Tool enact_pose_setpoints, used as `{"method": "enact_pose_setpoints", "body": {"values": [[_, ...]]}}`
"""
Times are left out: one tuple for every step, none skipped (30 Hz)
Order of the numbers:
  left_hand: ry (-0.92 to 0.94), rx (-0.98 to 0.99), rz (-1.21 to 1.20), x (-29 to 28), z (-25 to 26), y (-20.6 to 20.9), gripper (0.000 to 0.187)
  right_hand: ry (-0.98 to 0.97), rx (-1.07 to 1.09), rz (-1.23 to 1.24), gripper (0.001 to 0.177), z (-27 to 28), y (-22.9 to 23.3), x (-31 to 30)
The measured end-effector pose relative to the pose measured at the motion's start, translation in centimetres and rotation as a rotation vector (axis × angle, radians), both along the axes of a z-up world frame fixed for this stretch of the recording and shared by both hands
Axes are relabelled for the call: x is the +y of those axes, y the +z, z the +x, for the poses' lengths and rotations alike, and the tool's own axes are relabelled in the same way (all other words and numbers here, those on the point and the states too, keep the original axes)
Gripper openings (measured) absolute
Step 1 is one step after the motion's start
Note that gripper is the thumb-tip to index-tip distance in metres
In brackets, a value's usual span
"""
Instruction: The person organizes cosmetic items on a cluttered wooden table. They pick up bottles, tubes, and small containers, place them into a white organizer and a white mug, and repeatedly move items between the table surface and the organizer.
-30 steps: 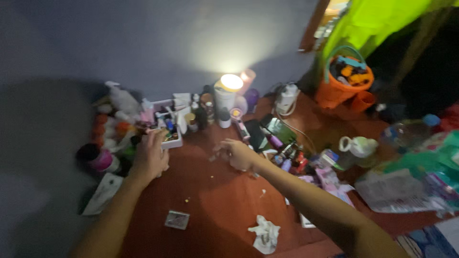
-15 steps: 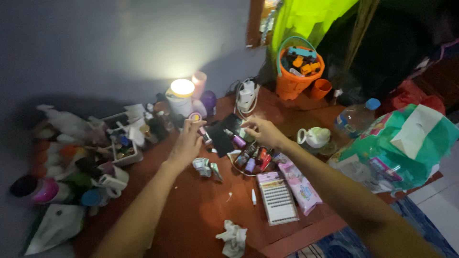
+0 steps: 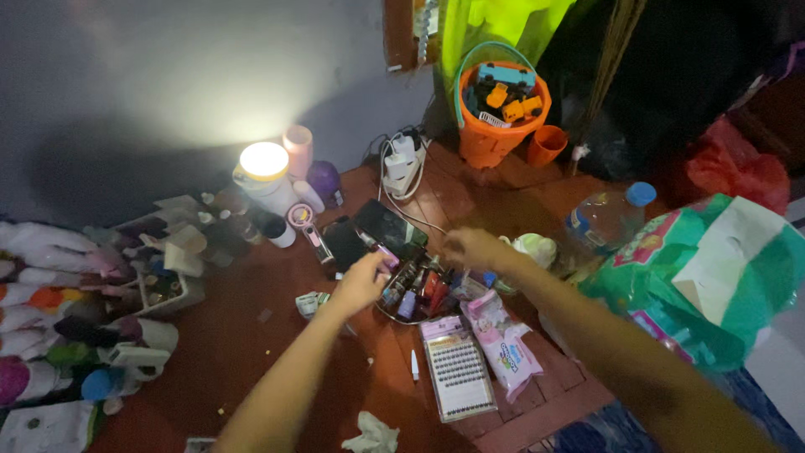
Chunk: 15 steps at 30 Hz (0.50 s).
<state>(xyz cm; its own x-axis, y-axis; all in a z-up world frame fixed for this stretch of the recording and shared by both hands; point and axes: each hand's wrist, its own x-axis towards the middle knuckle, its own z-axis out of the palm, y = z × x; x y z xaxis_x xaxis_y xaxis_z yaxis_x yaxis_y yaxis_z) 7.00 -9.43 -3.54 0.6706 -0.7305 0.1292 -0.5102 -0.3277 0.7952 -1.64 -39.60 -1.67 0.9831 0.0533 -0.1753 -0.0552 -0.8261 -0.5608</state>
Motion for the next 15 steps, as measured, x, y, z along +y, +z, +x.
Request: {"method": "enact_pose_setpoints", "body": {"values": [[-0.007, 0.039, 0.051, -0.7, 0.1, -1.1, 0.031, 0.044, 0.050, -0.086, 0.047, -0.4, -0.3, 0.1], [-0.013, 0.078, 0.102, -1.4, 0.2, -2.0, 0.030, 0.047, 0.137, -0.168, 0.054, -0.8, -0.6, 0.4], [-0.020, 0.117, 0.151, -2.1, 0.2, -2.8, 0.029, 0.050, 0.222, -0.253, 0.061, -1.4, -0.9, 0.7], [-0.032, 0.131, 0.151, -2.6, 0.1, -3.4, 0.029, 0.052, 0.308, -0.337, 0.068, -1.8, -1.1, 1.0], [-0.041, 0.145, 0.154, -2.9, -0.1, -3.8, 0.030, 0.068, 0.330, -0.365, 0.067, -1.9, -1.3, 1.3], [-0.050, 0.160, 0.157, -3.1, -0.3, -4.2, 0.030, 0.084, 0.352, -0.392, 0.065, -2.0, -1.6, 1.5], [-0.040, 0.172, 0.170, -3.2, -0.5, -4.5, 0.030, 0.103, 0.374, -0.420, 0.064, -2.1, -1.9, 1.7], [-0.031, 0.183, 0.183, -3.2, -0.8, -4.8, 0.029, 0.131, 0.351, -0.406, 0.060, -2.0, -2.2, 1.8], [-0.019, 0.195, 0.196, -3.0, -1.0, -5.0, 0.028, 0.159, 0.327, -0.393, 0.057, -1.9, -2.4, 1.7], [-0.026, 0.181, 0.192, -2.9, -1.2, -5.1, 0.028, 0.188, 0.303, -0.379, 0.054, -1.7, -2.4, 1.5], [-0.034, 0.163, 0.186, -2.9, -1.1, -5.2, 0.027, 0.206, 0.327, -0.384, 0.052, -1.2, -2.4, 1.2], [-0.043, 0.144, 0.180, -2.8, -1.0, -5.2, 0.027, 0.225, 0.351, -0.389, 0.050, -0.9, -2.2, 0.9], [-0.047, 0.153, 0.179, -2.6, -0.8, -5.2, 0.028, 0.243, 0.375, -0.396, 0.047, -0.5, -1.9, 0.5], [-0.051, 0.162, 0.178, -2.3, -0.7, -5.2, 0.028, 0.244, 0.366, -0.360, 0.047, -0.1, -1.6, 0.2], [-0.055, 0.174, 0.177, -2.1, -0.7, -5.2, 0.029, 0.247, 0.359, -0.323, 0.048, 0.0, -1.1, -0.2]]}}
